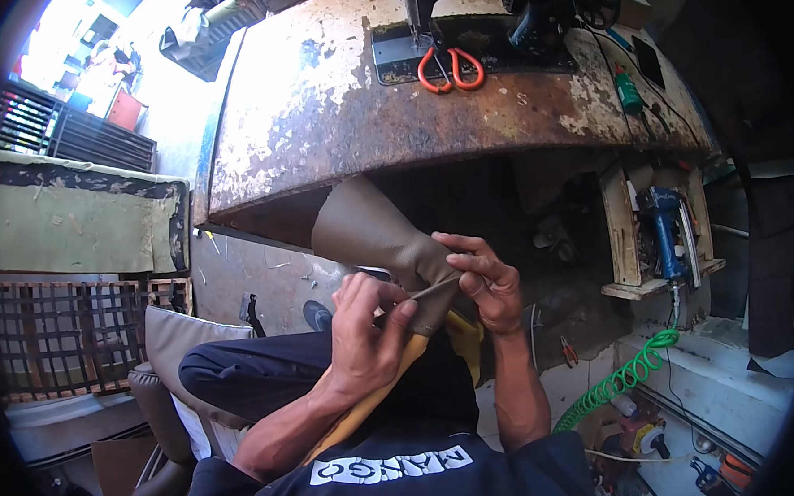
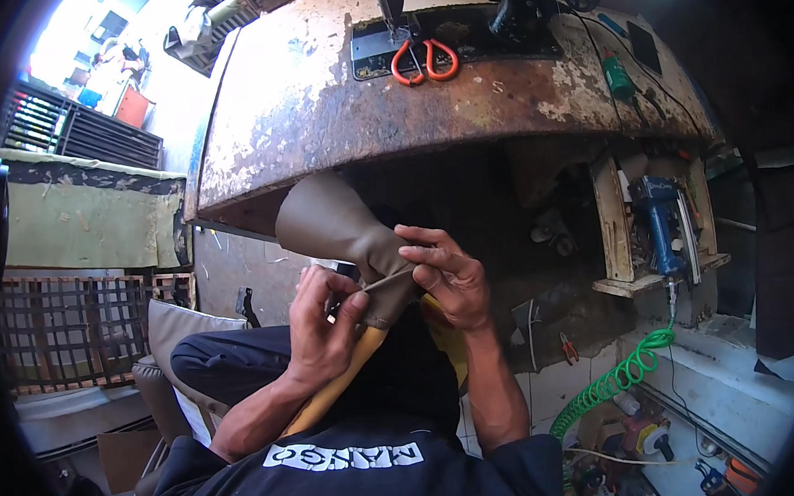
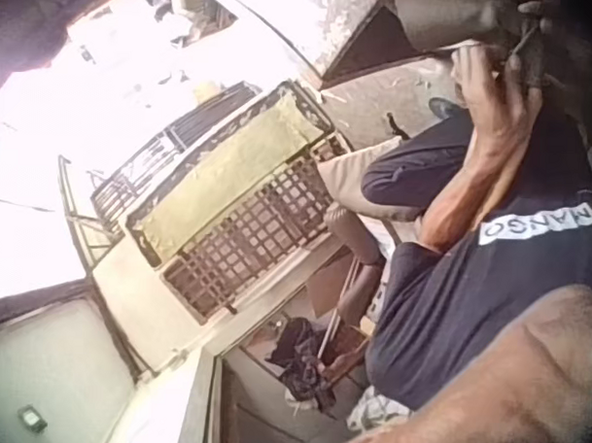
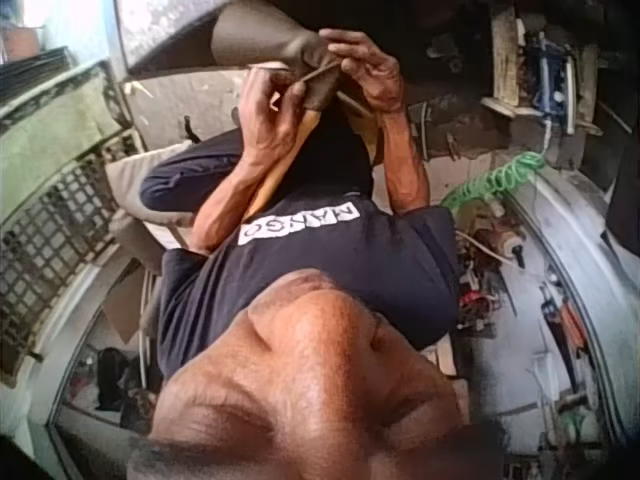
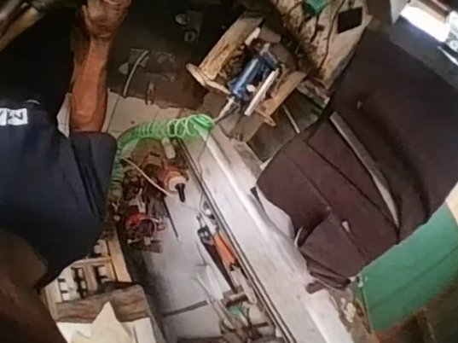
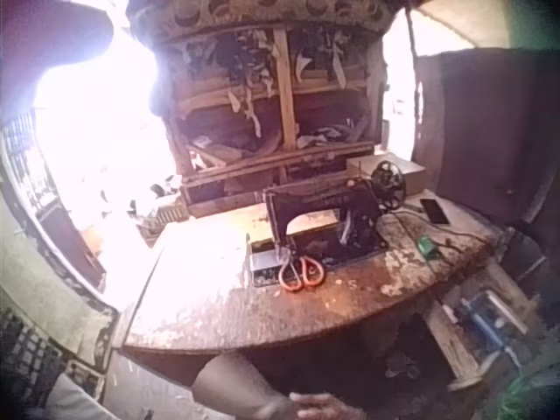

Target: The person covers a wooden and foam furniture component with grey fabric, using an air-powered staple gun to secure the material and trimming excess with a knife.

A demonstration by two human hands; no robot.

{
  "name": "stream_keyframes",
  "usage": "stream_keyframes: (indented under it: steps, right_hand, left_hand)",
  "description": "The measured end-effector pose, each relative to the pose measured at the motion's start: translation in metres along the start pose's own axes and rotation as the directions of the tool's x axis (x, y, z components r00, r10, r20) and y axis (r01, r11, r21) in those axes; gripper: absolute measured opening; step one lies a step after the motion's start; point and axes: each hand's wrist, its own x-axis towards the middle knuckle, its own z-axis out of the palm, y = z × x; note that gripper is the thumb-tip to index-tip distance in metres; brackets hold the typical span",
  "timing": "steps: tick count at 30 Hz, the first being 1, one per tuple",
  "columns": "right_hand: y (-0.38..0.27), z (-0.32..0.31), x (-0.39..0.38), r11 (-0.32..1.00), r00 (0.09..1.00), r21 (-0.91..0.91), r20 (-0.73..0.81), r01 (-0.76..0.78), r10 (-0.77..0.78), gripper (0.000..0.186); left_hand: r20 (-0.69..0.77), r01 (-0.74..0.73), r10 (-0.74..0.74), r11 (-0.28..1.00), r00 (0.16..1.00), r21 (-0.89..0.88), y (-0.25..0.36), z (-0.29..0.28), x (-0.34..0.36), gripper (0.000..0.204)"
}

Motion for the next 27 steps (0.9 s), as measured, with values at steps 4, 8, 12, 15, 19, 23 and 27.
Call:
stream_keyframes:
  steps: [4,8,12,15,19,23,27]
  right_hand:
    - [-0.018,-0.008,0.009,0.975,0.997,-0.221,0.075,-0.017,0.035,0.028]
    - [-0.017,-0.019,0.018,0.97,0.991,-0.244,0.127,-0.008,0.04,0.03]
    - [-0.018,-0.024,0.019,0.981,0.987,-0.191,0.145,-0.04,0.069,0.031]
    - [-0.018,-0.032,0.025,0.986,0.977,-0.16,0.194,-0.054,0.086,0.033]
    - [-0.019,-0.038,0.031,0.962,0.96,-0.268,0.279,0.059,0.019,0.035]
    - [-0.021,-0.031,0.03,0.922,0.976,-0.363,0.21,0.131,-0.056,0.035]
    - [-0.025,-0.018,0.033,0.843,0.978,-0.5,0.154,0.198,-0.139,0.021]
  left_hand:
    - [0.024,-0.089,0.087,0.988,0.996,0.13,0.008,0.002,0.004,0.013]
    - [0.059,-0.205,0.197,0.917,0.979,0.341,0.031,0.007,0.018,0.018]
    - [0.095,-0.201,0.178,0.903,0.979,0.381,0.028,0.018,0.025,0.018]
    - [0.062,-0.192,0.182,0.931,0.981,0.311,0.028,0.023,0.025,0.015]
    - [0.013,-0.207,0.209,0.956,0.978,0.208,0.028,0.027,0.022,0.013]
    - [-0.012,-0.155,0.161,0.966,0.987,0.206,0.025,0.027,0.023,0.013]
    - [-0.002,-0.116,0.12,0.967,0.993,0.227,0.028,0.023,0.027,0.011]
